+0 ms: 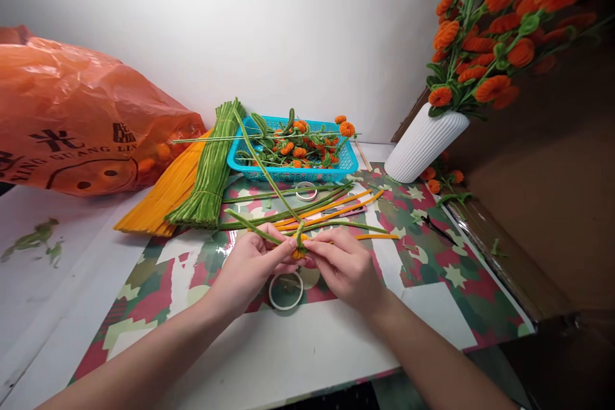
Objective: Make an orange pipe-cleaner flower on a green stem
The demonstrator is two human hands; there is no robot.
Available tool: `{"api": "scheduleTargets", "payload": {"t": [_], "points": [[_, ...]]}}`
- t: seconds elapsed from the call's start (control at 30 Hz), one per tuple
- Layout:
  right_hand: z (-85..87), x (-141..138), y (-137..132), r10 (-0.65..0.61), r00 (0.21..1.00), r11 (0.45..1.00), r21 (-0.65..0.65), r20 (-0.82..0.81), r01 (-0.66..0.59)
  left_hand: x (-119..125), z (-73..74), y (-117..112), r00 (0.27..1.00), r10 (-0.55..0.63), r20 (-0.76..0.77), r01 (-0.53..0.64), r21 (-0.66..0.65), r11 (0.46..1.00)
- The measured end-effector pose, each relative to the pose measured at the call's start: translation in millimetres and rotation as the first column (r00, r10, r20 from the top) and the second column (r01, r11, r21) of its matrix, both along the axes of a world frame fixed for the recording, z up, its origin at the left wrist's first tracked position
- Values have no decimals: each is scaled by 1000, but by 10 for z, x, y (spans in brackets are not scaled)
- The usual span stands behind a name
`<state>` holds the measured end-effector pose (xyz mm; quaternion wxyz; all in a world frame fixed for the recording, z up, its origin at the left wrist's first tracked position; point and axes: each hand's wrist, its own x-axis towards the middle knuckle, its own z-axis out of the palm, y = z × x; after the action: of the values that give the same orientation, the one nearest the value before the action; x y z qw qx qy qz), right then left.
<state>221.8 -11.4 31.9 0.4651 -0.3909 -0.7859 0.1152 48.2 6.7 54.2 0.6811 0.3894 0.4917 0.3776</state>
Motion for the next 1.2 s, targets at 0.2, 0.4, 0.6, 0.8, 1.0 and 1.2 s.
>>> {"api": "scheduleTargets", "payload": {"t": [0.2, 0.4, 0.6, 0.8, 1.0, 1.2], "points": [[-11, -134, -69, -123, 985, 989, -93, -124, 112, 53, 16, -70, 989, 132, -59, -121, 171, 978], [1, -168, -81, -140, 964, 983, -146, -228, 108, 57, 23, -106, 984, 157, -86, -128, 274, 953], [-24, -175, -90, -121, 953, 983, -167, -279, 76, 63, 27, -103, 985, 153, -77, -127, 270, 955], [-37, -187, -84, -129, 952, 982, -169, -279, 83, 59, 28, -103, 987, 147, -68, -126, 255, 959], [-22, -201, -81, -145, 954, 981, -165, -261, 104, 68, 32, -113, 983, 166, -77, -143, 248, 958], [-51, -195, -82, -132, 961, 988, -107, -242, 109, 69, 50, -125, 975, 186, -119, -148, 271, 951]]}}
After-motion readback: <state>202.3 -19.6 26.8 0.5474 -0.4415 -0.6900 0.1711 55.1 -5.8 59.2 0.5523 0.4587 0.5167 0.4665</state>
